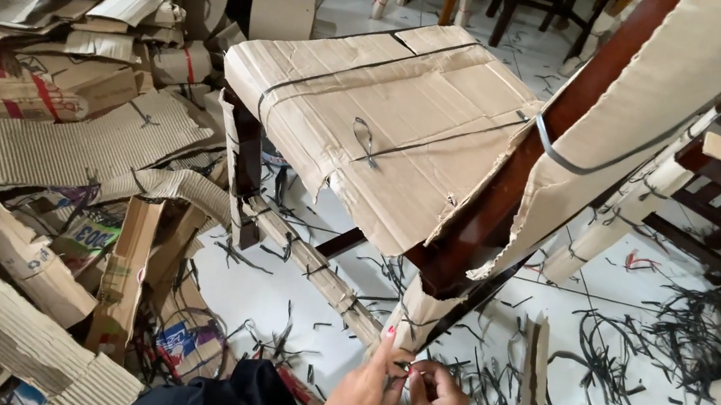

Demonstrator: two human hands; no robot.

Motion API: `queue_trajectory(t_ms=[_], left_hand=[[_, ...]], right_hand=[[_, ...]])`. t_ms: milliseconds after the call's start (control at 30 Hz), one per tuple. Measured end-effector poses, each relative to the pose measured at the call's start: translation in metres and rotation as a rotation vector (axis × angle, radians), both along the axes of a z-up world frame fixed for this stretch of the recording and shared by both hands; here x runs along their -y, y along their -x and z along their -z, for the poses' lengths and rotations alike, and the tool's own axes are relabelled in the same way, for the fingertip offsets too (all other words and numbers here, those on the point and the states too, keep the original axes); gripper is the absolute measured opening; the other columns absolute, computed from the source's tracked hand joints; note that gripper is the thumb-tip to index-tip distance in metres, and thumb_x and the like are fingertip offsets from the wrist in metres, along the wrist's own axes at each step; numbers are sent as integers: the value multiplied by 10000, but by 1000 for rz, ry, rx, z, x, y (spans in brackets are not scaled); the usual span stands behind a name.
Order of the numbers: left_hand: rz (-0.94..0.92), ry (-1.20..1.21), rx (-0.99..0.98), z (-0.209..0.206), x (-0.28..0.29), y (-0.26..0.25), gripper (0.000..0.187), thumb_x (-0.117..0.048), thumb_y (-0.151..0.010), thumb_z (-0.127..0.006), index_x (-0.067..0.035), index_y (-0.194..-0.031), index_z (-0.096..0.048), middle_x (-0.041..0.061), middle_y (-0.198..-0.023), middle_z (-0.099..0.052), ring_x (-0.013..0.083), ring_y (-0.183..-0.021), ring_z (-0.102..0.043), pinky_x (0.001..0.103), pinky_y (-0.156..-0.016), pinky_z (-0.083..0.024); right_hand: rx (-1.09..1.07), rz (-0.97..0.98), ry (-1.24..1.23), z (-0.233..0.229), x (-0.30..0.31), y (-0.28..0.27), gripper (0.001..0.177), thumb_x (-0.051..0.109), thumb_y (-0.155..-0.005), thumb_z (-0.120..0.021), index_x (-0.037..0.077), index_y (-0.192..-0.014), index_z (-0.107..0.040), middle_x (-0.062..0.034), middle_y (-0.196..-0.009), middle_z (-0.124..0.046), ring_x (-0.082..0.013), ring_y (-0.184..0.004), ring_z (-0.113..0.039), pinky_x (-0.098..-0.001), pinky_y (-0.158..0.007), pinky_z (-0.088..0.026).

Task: The person wraps corrugated cardboard strips around the legs of a wooden chair and secures them with black plastic ties. They use scissors to cut the ties after fastening each leg.

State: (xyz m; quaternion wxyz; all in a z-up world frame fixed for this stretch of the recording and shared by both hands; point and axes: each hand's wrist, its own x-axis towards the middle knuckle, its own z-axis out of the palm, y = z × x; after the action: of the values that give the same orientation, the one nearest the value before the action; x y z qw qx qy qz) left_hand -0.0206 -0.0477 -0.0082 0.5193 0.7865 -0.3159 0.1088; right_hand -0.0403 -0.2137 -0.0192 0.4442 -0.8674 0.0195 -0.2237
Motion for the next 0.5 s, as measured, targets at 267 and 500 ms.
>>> queue_trajectory(t_ms=[267, 500], left_hand=[[2, 38, 58, 2, 1, -1, 659, -120, -1042, -558, 79, -1545, -180, 133, -1336, -668, 294, -999, -754, 439, -791, -657], [-79, 58, 203, 8, 3, -1, 688, -44, -999, -630, 116, -1517, -207, 174, -1252, -656, 270, -980, -746, 411, -770, -647]], right_hand=[[246, -235, 460, 4, 18, -5, 351, 282, -1049, -489, 30, -1126, -721, -106, -979, -801, -191, -816, -807, -288, -690, -690], [497, -278, 831, -23, 22, -8, 160, 200, -943, -728, 92, -827, -751, -24, -730, -725, -149, -590, -665, -301, -567, -546]])
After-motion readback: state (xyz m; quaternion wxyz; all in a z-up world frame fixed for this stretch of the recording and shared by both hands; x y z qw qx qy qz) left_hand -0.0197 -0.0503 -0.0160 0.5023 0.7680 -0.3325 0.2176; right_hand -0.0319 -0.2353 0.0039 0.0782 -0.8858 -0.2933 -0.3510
